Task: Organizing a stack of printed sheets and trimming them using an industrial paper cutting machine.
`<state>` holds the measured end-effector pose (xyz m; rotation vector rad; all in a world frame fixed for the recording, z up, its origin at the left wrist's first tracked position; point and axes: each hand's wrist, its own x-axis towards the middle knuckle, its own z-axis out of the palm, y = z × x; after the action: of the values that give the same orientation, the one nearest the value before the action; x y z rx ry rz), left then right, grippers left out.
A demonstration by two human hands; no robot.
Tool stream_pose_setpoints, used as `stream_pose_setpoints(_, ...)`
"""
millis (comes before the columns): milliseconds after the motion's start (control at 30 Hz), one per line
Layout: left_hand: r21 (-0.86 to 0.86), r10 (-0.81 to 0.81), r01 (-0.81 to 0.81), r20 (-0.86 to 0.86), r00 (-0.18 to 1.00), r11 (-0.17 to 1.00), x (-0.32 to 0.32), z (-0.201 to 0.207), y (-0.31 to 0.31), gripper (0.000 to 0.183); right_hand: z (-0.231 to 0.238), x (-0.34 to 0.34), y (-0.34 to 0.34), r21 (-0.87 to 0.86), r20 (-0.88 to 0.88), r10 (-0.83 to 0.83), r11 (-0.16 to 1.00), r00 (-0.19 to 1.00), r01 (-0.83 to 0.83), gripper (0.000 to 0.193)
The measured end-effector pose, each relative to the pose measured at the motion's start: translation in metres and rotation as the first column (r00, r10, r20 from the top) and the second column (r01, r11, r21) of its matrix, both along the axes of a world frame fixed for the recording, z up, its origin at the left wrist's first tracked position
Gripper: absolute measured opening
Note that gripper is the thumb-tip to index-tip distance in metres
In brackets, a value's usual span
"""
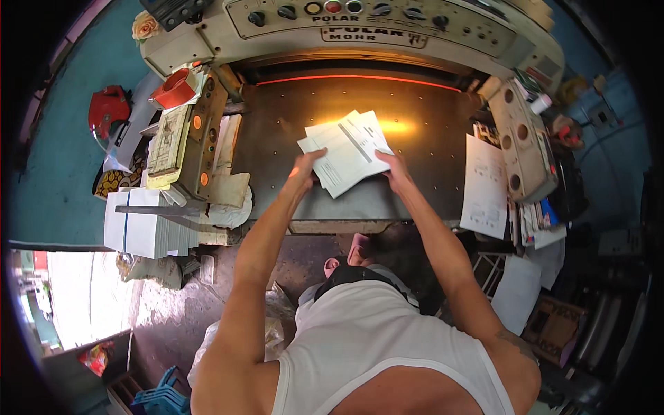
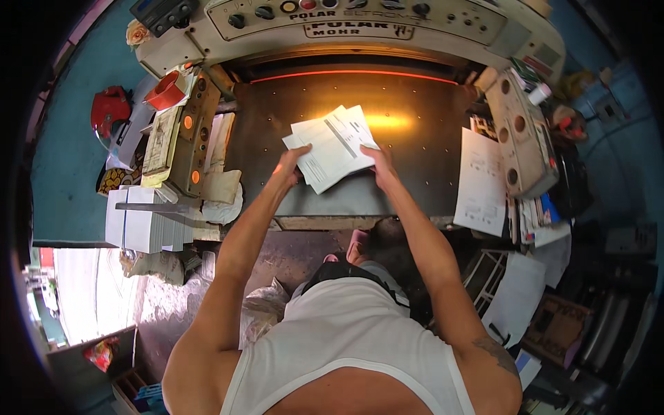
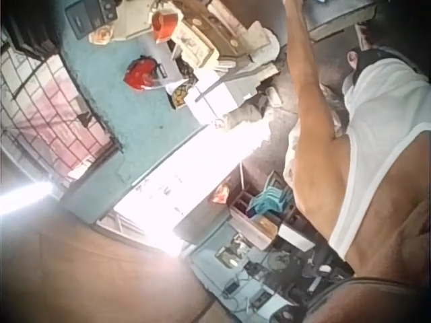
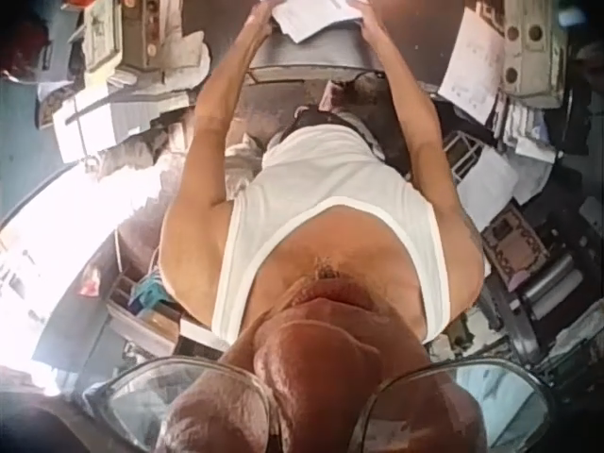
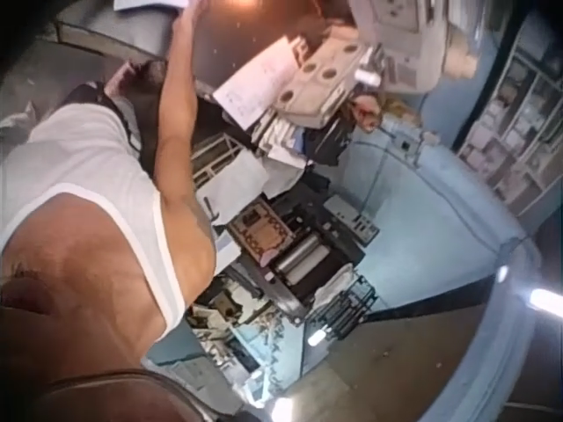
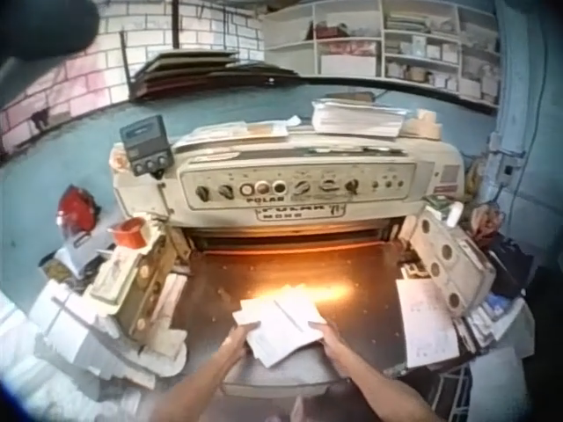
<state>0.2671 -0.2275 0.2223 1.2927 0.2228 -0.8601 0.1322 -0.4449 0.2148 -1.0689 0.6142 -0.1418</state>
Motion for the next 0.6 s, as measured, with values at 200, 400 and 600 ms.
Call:
stream_pose_setpoints(200, 0.131, 0.022, -0.029, 0.054, 0.998, 0.991, 0.081, -0.022, 0.000, 0.053, -0.026, 0.079, 0.000, -0.040, -0.202, 0.060, 0.997, 0.978, -0.069, 0.049)
stream_pose_setpoints(400, 0.405, -0.027, -0.094, 0.283, 0.959, 0.909, 0.082, -0.010, -0.002, 0.097, -0.024, 0.068, 0.009, -0.775, -0.413, 0.008, 0.522, 0.911, -0.356, 0.077)
stream_pose_setpoints(600, 0.665, -0.469, -0.031, 0.558, 0.685, 0.746, 0.044, -0.020, 0.035, 0.113, -0.022, 0.052, 0.011, -0.864, -0.203, 0.145, 0.439, 0.968, -0.247, 0.093)
